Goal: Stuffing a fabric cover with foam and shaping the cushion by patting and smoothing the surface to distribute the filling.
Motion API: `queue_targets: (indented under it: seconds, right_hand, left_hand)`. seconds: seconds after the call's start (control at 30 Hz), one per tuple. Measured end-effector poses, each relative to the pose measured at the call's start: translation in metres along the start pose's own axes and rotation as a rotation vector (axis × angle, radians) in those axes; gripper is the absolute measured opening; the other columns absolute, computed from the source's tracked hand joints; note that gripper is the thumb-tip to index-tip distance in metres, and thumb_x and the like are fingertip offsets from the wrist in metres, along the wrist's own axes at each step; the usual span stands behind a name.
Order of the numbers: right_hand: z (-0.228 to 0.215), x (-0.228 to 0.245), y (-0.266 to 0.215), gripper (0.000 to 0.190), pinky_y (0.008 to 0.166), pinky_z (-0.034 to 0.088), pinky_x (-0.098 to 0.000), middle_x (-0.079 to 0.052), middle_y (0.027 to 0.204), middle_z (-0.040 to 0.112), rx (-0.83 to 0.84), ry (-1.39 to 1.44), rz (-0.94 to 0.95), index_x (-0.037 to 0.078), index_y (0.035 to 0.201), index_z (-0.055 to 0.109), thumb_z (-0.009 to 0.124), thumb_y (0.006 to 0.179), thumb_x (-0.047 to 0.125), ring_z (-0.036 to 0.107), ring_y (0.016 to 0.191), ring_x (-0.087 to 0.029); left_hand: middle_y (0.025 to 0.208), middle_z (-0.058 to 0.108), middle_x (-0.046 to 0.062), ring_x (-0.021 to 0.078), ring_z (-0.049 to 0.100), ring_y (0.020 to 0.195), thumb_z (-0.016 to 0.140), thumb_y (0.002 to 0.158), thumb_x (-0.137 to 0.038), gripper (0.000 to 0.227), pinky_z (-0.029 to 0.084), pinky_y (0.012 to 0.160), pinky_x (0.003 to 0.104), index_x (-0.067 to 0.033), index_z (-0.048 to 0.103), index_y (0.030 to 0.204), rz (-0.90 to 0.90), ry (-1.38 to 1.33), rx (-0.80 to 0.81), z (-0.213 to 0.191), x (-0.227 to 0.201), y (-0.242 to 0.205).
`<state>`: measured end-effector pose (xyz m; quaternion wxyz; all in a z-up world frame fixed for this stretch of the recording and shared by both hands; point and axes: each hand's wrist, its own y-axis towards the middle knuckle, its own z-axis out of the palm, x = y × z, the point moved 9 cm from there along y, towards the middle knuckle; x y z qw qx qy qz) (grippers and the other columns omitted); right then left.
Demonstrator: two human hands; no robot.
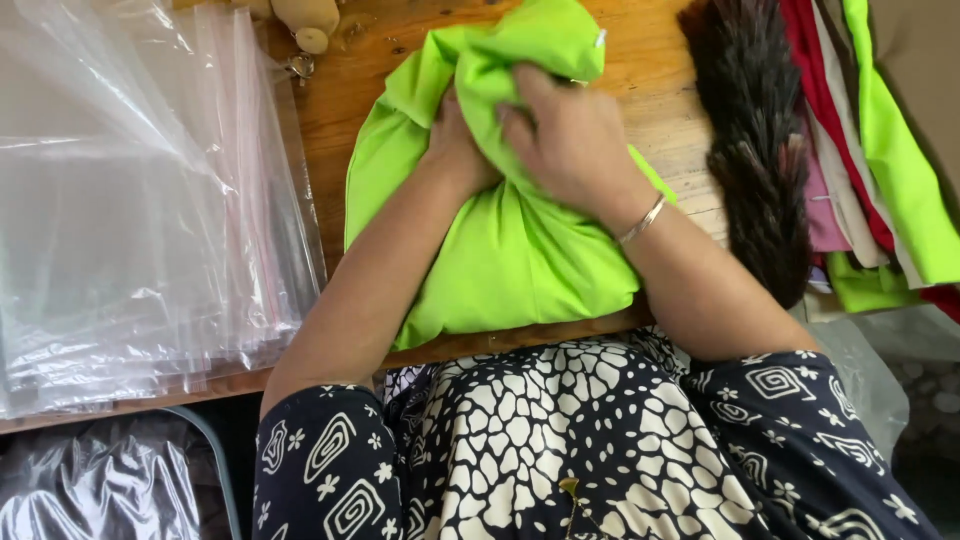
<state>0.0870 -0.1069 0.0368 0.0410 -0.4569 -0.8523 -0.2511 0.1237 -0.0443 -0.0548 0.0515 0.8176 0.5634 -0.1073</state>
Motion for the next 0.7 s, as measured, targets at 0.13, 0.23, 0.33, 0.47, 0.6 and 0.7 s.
queue_targets:
  seconds: [0.13, 0.23, 0.33, 0.47, 0.6, 0.7]
  right_hand:
    - [0.052, -0.156, 0.002, 0.025, 0.058, 0.04, -0.0584, -0.02, 0.088, 0.062, 0.115, -0.128, 0.409, 0.005, 0.095, 0.05, 0.053, 0.094, 0.031, 0.058, 0.075, -0.048]
    - [0.013, -0.151, 0.001, 0.056, 0.09, 0.037, -0.0559, -0.027, 0.132, 0.038, -0.063, -0.069, 0.432, 0.001, 0.137, 0.03, 0.061, 0.096, 0.021, 0.044, 0.107, -0.048]
    - [0.044, -0.118, 0.005, 0.025, 0.076, 0.039, -0.0502, -0.024, 0.099, 0.05, 0.1, 0.23, 0.3, 0.0, 0.103, 0.046, 0.049, 0.099, 0.025, 0.051, 0.088, -0.041]
    - [-0.005, 0.016, 0.0, 0.024, 0.074, 0.04, -0.032, -0.008, 0.097, 0.052, 0.037, 0.053, -0.051, 0.005, 0.098, 0.057, 0.067, 0.088, 0.025, 0.046, 0.089, -0.022]
    - [0.028, -0.039, 0.002, 0.026, 0.058, 0.04, -0.0433, -0.011, 0.074, 0.05, 0.029, -0.072, -0.071, 0.006, 0.074, 0.047, 0.061, 0.085, 0.025, 0.048, 0.065, -0.03]
    - [0.032, -0.132, 0.008, 0.035, 0.067, 0.042, -0.0537, -0.018, 0.096, 0.049, 0.028, -0.233, 0.211, 0.002, 0.091, 0.051, 0.069, 0.083, 0.031, 0.05, 0.085, -0.041]
  left_hand:
    - [0.063, 0.033, 0.004, 0.0203, 0.035, 0.057, 0.041, 0.076, 0.026, 0.038, 0.042, 0.045, 0.031, -0.0096, 0.039, 0.064, 0.225, -0.066, -0.118, -0.005, -0.023, -0.011]
    - [0.086, 0.044, 0.007, 0.0219, 0.045, 0.076, 0.045, 0.067, 0.027, 0.044, 0.047, 0.069, 0.038, -0.0025, 0.056, 0.097, 0.242, -0.046, -0.039, -0.007, -0.031, -0.019]
    - [0.154, -0.007, 0.015, 0.0349, -0.024, 0.136, 0.032, 0.089, 0.003, 0.034, -0.013, 0.113, 0.051, 0.0099, 0.044, 0.12, -0.137, -0.342, 0.256, -0.048, -0.032, -0.038]
    - [0.153, -0.015, 0.017, 0.0329, -0.021, 0.138, 0.053, 0.091, -0.055, 0.09, -0.016, 0.11, 0.057, -0.0169, -0.003, 0.15, -0.16, -0.18, 0.165, 0.002, 0.02, 0.004]
    - [0.149, -0.002, 0.017, 0.0438, -0.007, 0.138, 0.068, 0.088, -0.056, 0.1, 0.001, 0.102, 0.077, -0.0143, 0.001, 0.149, -0.294, -0.063, -0.08, -0.02, 0.046, -0.001]
    - [0.123, 0.036, 0.018, 0.0411, 0.029, 0.117, 0.084, 0.069, -0.038, 0.085, 0.028, 0.093, 0.063, -0.0077, 0.028, 0.125, -0.236, -0.116, -0.125, -0.033, 0.034, -0.005]
